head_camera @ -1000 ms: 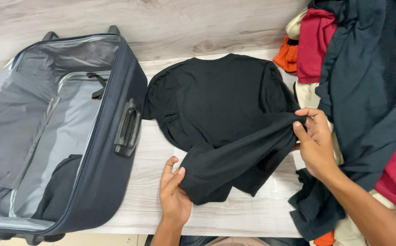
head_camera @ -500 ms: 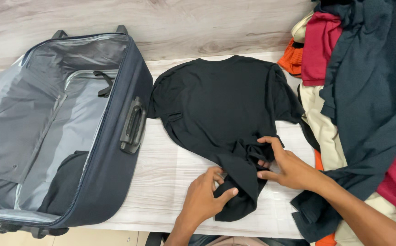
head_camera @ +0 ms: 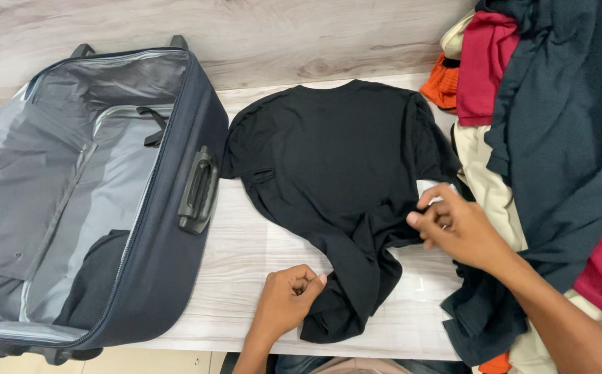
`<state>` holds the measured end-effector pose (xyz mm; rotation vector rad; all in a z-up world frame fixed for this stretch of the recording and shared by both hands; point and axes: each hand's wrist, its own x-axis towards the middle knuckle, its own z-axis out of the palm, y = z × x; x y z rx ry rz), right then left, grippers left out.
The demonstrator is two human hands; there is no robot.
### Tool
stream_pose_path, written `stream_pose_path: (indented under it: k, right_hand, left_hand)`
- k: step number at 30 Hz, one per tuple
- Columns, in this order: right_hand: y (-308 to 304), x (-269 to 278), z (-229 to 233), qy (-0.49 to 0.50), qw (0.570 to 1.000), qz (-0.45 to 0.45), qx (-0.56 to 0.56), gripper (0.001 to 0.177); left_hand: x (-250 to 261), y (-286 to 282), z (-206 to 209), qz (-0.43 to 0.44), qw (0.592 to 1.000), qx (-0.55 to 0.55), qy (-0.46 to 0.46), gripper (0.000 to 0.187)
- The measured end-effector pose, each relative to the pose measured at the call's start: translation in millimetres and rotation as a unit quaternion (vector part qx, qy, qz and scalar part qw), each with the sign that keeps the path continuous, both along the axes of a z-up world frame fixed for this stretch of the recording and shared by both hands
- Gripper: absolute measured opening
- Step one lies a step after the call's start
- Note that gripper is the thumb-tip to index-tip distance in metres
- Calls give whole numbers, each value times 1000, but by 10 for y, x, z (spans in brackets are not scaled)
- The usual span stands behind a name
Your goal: The person folds two black t-shirts on a table next to an open suitcase. They smooth each shirt, fold the sleeves and sides, then fold the garment in half and place it into the suitcase. The second shirt is folded similarly and placed on top of the first.
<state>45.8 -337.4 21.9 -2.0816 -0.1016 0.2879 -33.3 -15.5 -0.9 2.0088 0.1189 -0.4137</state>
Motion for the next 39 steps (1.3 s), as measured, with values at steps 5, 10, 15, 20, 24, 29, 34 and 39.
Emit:
stream_pose_path:
  k: [5, 10, 15, 20, 24, 29, 34, 39]
  right_hand:
    - [333, -154, 78, 43, 941, 250, -224, 50]
    - [438, -224, 84, 31, 917, 282, -279, 79]
    - [426, -287, -41, -177, 912, 329, -168, 97]
    - [464, -306, -95, 42, 961, 273, -6, 95]
    - [496, -269, -14, 66, 977, 201, 26, 55]
    - [178, -163, 143, 84, 988, 130, 21, 29]
    - [-119, -92, 159, -59, 980, 133, 137, 16]
    - [-396, -56, 62, -94, 978, 24, 183, 19]
  left_hand:
    - [-82, -12, 170, 46, 973, 128, -187, 26]
    - [-178, -252, 208, -69, 943, 154, -286, 49]
    - [-169, -484, 98, -107, 912, 127, -376, 42]
    - [-123, -542, -159, -47, 991, -47, -116, 41]
    - [-97, -410, -365, 30, 978, -186, -94, 32]
    - [-61, -37, -457, 185, 920, -340, -61, 36]
    - [-81, 407, -352, 305, 886, -341, -78, 34]
    - [-226, 594, -255, 302, 937, -30, -175, 29]
